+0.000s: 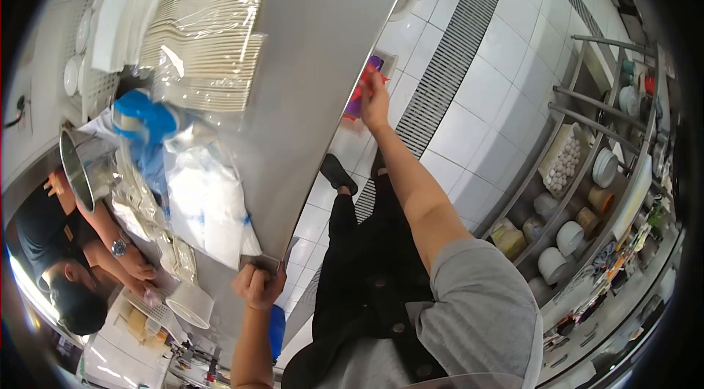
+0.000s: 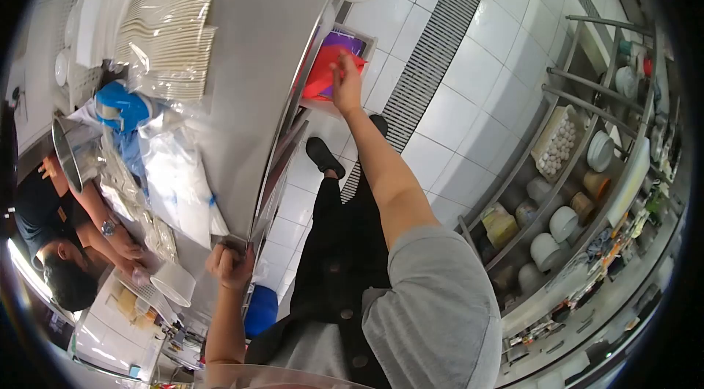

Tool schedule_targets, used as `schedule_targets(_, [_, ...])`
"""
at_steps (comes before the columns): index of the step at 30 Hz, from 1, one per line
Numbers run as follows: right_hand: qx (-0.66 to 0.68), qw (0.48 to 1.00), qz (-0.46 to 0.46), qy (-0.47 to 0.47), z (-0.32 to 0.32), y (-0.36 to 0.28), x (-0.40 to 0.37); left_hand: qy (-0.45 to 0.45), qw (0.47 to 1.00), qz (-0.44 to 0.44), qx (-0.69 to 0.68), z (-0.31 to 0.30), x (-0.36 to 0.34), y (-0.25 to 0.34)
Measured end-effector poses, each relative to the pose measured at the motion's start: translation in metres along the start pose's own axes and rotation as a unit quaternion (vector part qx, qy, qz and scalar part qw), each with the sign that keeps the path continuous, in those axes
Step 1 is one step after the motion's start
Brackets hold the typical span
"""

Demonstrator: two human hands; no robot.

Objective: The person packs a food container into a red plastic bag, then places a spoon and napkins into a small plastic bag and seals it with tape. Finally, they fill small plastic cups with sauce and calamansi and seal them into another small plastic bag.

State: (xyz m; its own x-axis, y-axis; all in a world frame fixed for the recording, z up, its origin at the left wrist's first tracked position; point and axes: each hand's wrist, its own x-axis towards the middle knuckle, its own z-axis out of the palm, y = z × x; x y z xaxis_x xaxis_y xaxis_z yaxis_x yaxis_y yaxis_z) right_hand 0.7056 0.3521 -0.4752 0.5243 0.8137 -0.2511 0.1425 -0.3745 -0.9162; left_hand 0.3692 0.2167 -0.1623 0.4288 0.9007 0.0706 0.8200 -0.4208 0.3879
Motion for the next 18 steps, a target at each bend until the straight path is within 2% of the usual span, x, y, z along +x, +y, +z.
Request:
schedule_targets(1, [0.014,0.998,0.044,0.031,-0.01,-0.017,0.004,0.0,1.0,-0.001,0.004,0.0,0.001,0.001])
schedule_targets(2, [0.06,0.995,-0.041,0.064,-0.007,0.003,0.017,0.005,1.0,0.002,-0.01,-0.001,0.001,0.0])
schedule_targets(5, [0.195,0.98,0.035,-0.031,-0.035,0.026,0.05,0.01,0.999,0.007,-0.03,-0.002,-0.001,-0.004])
schedule_targets(7, [0.313,0.946,0.08,0.019,-0.049,-0.02,0.051,0.017,0.999,0.008,-0.029,-0.003,-0.001,-0.003])
schedule_targets(8, [0.316,0.944,0.079,0.046,-0.059,-0.033,0.052,0.015,1.0,0.004,-0.027,-0.005,0.002,-0.002])
schedule_targets(9, [0.341,0.931,0.066,0.112,-0.065,-0.037,0.053,0.012,1.0,0.002,-0.024,-0.007,0.004,0.0])
schedule_targets(11, [0.237,0.942,-0.017,0.236,-0.083,-0.051,0.044,0.011,1.0,-0.008,-0.027,-0.011,0.004,0.003])
schedule_targets(13, [0.241,0.936,-0.073,0.246,-0.092,-0.092,0.016,0.024,0.999,-0.006,-0.038,-0.01,0.003,0.001])
schedule_targets(14, [0.225,0.945,-0.11,0.21,-0.094,-0.103,-0.001,0.025,0.999,-0.007,-0.032,-0.01,0.001,0.002])
schedule_targets(15, [0.11,0.971,-0.118,0.176,-0.099,-0.123,-0.028,0.025,0.999,-0.004,-0.032,-0.011,0.001,0.001])
schedule_targets(17, [0.086,0.979,-0.163,0.084,-0.094,-0.163,-0.093,0.025,0.999,0.001,-0.03,-0.013,-0.001,0.0])
schedule_targets(18, [-0.043,0.959,-0.276,0.056,-0.095,-0.185,-0.127,0.03,0.999,-0.001,-0.035,-0.015,-0.002,0.0])
